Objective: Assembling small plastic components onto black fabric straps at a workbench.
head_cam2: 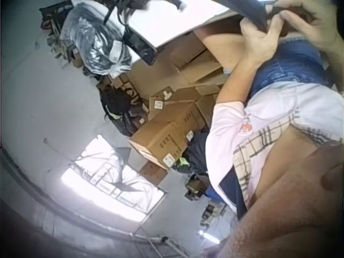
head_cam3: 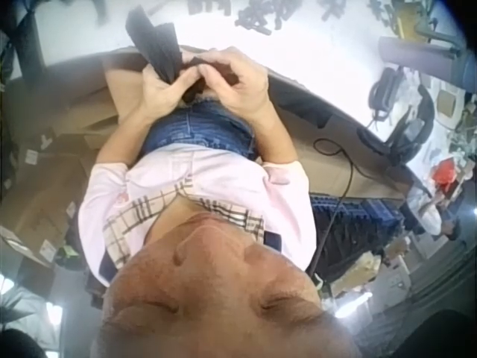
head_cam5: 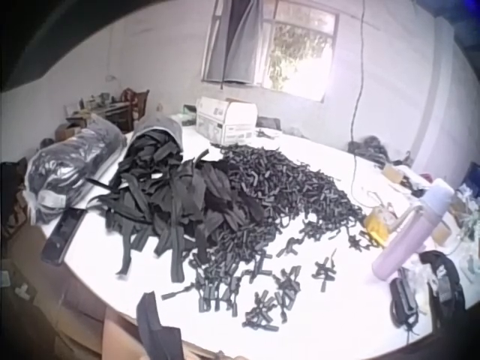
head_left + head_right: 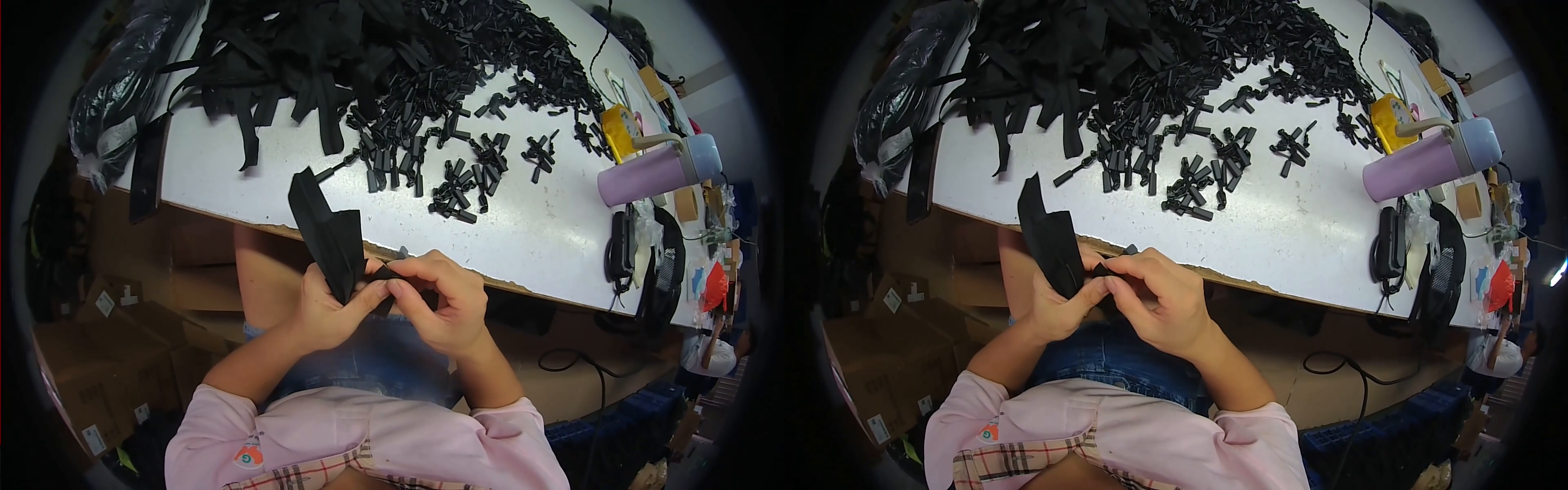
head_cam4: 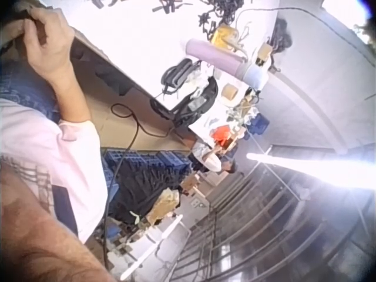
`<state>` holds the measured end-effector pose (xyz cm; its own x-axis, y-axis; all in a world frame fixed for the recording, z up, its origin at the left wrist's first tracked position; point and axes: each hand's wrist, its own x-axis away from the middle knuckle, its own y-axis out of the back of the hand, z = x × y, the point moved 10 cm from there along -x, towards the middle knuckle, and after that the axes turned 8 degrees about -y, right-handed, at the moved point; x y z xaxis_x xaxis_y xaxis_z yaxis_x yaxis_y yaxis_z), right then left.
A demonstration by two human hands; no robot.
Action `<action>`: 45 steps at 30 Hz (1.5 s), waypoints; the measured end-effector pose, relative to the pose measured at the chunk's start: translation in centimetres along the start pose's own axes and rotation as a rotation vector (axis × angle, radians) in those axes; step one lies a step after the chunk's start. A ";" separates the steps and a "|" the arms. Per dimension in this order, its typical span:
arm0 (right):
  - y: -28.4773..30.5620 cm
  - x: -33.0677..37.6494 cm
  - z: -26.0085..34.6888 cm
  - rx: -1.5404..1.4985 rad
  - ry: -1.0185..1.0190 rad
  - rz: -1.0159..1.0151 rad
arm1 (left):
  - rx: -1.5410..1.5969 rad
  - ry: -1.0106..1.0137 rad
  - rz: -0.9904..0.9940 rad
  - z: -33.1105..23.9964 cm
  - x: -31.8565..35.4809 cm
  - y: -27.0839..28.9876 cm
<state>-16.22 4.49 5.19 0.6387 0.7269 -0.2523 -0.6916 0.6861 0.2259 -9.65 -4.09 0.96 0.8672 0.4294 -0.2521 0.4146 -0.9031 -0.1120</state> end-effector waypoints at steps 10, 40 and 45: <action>-1.1 -0.4 -0.9 -0.184 -0.160 0.090 | -0.062 -0.163 -0.001 -2.1 -0.5 0.8; -4.1 1.9 -5.6 -0.956 -0.617 0.202 | -0.324 -0.345 0.031 -3.2 0.9 0.0; -4.8 2.0 -5.4 -1.005 -0.630 0.161 | -0.372 -0.427 -0.031 -4.0 1.2 0.3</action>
<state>-13.45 2.46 -1.52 0.3791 0.8818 0.2805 -0.5538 0.4590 -0.6947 -7.43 -3.82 4.49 0.6969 0.3446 -0.6290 0.5743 -0.7934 0.2017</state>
